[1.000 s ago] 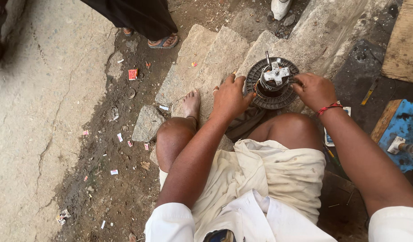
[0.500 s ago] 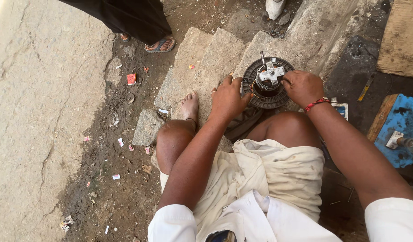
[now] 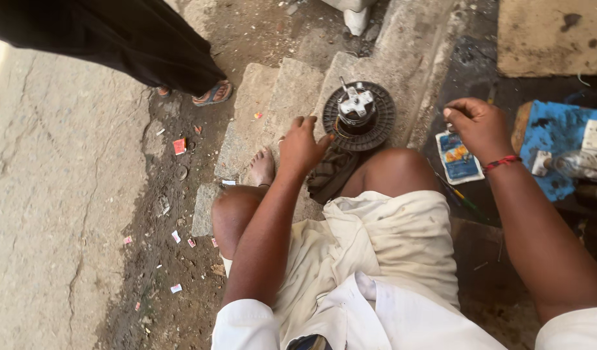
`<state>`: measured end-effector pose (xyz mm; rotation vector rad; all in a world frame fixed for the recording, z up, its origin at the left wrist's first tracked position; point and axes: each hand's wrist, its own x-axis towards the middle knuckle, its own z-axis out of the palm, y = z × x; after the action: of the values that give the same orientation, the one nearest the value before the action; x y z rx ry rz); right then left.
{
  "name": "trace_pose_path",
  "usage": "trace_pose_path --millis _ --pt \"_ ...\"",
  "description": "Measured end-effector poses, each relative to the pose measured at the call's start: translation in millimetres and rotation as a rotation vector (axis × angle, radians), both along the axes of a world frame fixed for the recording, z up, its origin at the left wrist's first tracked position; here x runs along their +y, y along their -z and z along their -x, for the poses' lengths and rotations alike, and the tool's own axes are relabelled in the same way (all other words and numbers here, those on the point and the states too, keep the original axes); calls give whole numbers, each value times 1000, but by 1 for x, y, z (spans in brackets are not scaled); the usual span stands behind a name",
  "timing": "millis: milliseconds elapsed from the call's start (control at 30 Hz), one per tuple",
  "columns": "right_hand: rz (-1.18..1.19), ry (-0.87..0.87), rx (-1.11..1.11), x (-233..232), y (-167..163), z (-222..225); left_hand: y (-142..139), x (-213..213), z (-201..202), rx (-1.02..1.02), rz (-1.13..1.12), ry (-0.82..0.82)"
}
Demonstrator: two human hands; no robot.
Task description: The person sits on the ground repairing a fan motor assembly, using a screwdriver to unscrew and adjust components on the motor mounted in a fan blade hub. They reposition the assembly, work on it by hand, and continue screwing at different points on the motor.
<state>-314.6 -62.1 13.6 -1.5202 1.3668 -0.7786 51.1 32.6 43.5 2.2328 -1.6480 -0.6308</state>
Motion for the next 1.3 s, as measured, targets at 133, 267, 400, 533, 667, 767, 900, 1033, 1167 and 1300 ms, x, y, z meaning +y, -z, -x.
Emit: trace_pose_path --millis 133,267,400,533,667,767,900,1033,1167,1300 --pt "-96 138 -53 69 -8 102 17 10 3 37 24 46" --pt "-157 281 0 157 -9 197 33 24 7 64 210 192" --pt "-179 377 70 228 15 246 36 33 11 138 12 87" --pt "-379 443 277 274 47 245 31 41 11 171 -16 54" --pt "-448 401 486 299 63 238 35 44 8 280 -35 -1" --pt "-349 462 609 311 63 247 42 44 5 336 -55 -29" --pt "-364 538 620 324 61 267 48 45 -1 389 -42 -17" --pt "-385 527 600 339 58 275 51 46 -5 437 -39 -25" --pt "-475 562 645 354 65 264 52 46 -10 471 -13 5" --pt "-397 485 737 363 76 257 49 48 -12 484 -24 -20"
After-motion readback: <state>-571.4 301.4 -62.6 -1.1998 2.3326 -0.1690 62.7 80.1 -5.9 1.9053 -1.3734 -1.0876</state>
